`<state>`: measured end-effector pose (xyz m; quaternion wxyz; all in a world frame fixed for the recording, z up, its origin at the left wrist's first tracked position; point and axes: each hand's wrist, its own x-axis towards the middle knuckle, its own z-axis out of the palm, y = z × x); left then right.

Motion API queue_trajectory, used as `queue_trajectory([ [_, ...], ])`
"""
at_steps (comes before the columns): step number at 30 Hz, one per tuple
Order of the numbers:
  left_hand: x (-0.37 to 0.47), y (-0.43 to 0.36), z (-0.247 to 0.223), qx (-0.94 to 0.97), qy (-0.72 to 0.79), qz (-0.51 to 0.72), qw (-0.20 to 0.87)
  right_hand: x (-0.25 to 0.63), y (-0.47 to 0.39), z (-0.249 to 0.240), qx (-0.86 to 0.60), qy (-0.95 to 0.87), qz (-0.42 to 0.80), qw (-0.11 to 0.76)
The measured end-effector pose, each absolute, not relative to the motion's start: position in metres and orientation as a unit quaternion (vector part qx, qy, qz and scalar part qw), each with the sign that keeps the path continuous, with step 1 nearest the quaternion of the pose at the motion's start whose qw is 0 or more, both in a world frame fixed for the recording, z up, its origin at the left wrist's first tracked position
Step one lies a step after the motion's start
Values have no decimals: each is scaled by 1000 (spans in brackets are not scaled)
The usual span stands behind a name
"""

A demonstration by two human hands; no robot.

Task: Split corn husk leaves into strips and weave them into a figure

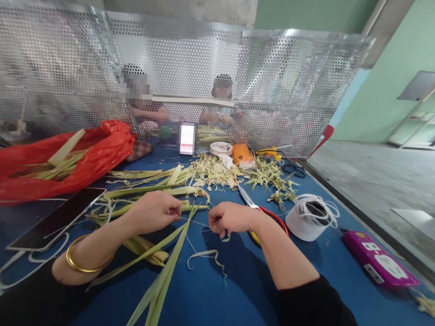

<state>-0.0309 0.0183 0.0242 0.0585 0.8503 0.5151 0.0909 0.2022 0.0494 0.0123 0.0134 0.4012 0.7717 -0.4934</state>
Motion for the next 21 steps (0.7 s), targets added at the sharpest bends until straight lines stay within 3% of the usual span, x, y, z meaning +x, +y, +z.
queue_trajectory([
  [4,-33,20,19,834,545,86,8,204,50,17,406,766,-498,-27],
  [9,-30,19,21,808,582,92,27,181,44,3,264,670,-618,-315],
  [12,-31,21,22,790,596,126,72,167,39,-6,220,593,-692,-347],
  [15,-31,24,20,765,586,204,171,164,41,-12,269,605,-664,-348],
  [21,-18,23,8,633,507,352,468,166,49,-16,320,646,-593,-358],
])
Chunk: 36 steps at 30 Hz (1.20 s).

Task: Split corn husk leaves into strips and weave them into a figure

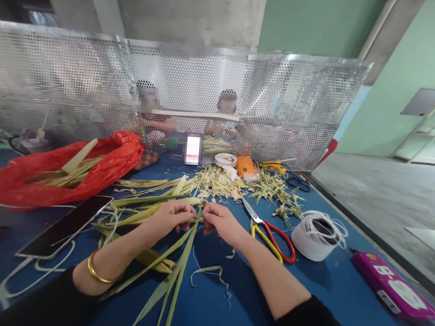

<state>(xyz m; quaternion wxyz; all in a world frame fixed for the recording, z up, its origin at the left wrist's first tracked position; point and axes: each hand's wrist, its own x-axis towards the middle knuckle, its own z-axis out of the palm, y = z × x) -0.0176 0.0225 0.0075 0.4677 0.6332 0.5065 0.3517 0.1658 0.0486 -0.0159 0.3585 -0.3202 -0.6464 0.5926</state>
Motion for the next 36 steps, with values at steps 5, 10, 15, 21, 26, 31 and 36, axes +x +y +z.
queue_trajectory([
  [5,-8,18,4,580,451,372,568,165,47,-15,-324,-650,589,356],
  [10,-9,21,0,581,471,395,533,166,48,-17,-335,-674,550,363],
  [15,-9,22,3,596,467,407,511,166,47,-17,-341,-692,521,365],
  [21,-10,22,4,602,475,401,502,166,47,-18,-351,-707,506,348],
  [26,-10,24,4,608,482,392,494,168,48,-19,-349,-724,493,334],
  [31,-11,24,3,616,487,382,487,168,47,-16,-366,-734,478,315],
  [36,-12,24,1,628,496,376,467,167,46,-16,-364,-731,483,316],
])
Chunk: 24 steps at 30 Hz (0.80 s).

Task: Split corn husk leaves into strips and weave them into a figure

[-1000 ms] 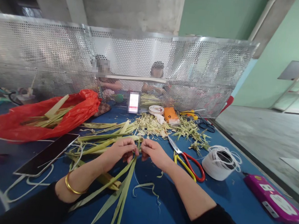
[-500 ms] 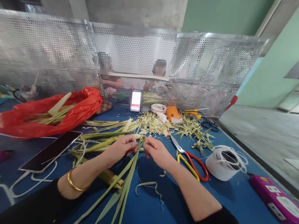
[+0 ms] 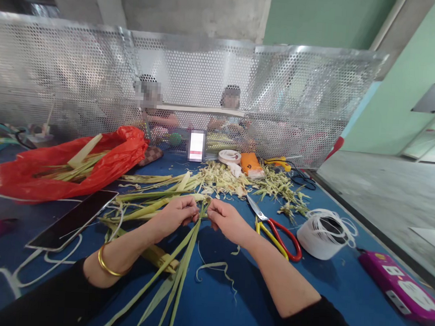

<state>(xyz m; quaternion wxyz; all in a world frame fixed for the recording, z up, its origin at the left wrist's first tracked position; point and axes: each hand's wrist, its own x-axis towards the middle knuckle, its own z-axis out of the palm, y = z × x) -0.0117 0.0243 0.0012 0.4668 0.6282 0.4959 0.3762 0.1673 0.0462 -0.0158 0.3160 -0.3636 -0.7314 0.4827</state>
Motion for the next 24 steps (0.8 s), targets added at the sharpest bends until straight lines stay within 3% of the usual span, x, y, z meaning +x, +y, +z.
queue_trajectory([
  [15,-8,24,-10,474,488,404,611,169,40,-1,-298,-672,547,400],
  [24,1,21,-15,593,470,375,536,162,35,-2,-299,-649,575,399],
])
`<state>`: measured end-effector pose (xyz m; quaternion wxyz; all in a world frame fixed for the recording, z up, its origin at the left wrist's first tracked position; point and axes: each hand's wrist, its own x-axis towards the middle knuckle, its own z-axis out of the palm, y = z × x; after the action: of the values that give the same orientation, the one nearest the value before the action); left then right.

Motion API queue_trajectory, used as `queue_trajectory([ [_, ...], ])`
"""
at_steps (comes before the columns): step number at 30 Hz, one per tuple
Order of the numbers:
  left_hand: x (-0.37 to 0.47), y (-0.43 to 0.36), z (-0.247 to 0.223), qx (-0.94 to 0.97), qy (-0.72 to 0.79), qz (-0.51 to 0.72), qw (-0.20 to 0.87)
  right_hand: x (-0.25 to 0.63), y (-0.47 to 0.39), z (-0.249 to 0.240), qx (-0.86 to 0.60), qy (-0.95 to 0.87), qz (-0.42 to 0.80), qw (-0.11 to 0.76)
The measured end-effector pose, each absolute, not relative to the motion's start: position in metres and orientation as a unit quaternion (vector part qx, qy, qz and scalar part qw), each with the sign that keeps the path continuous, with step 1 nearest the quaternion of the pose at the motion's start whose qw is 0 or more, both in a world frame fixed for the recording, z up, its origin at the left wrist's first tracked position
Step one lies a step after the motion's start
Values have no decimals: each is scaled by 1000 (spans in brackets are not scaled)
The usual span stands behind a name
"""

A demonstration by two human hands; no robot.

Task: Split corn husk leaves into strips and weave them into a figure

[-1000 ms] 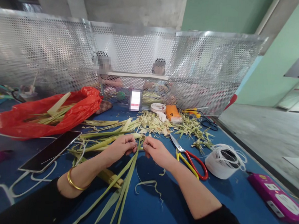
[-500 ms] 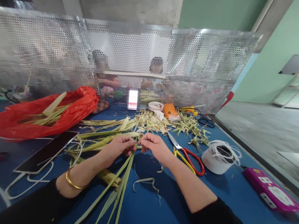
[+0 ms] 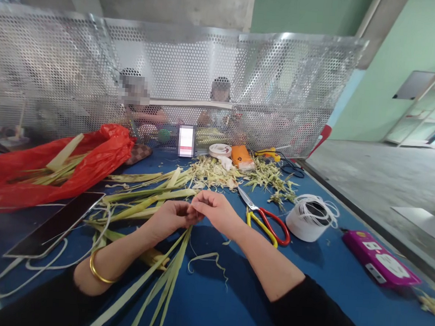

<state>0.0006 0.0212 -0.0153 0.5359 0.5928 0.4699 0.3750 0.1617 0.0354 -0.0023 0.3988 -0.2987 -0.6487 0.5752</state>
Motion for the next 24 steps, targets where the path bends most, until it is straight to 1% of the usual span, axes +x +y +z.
queue_trajectory([
  [3,-1,22,-17,650,465,353,487,165,40,-3,-295,-634,557,448],
  [5,-2,22,-17,672,458,340,472,170,45,-4,-328,-644,520,455],
  [6,-3,22,-17,679,454,339,467,173,48,-4,-357,-657,497,440],
  [8,-4,22,-16,690,452,339,453,178,53,-5,-402,-690,463,385],
  [10,-4,22,-15,694,451,342,445,181,55,-6,-401,-727,449,331],
  [12,-4,23,-15,693,444,349,449,180,55,-8,-373,-764,424,311],
  [17,-3,23,-13,668,419,378,486,177,53,-11,-357,-811,313,342],
  [19,-3,23,-11,646,422,392,501,178,54,-10,-363,-811,295,351],
  [24,-5,26,-11,582,492,392,515,181,53,-5,-373,-808,272,365],
])
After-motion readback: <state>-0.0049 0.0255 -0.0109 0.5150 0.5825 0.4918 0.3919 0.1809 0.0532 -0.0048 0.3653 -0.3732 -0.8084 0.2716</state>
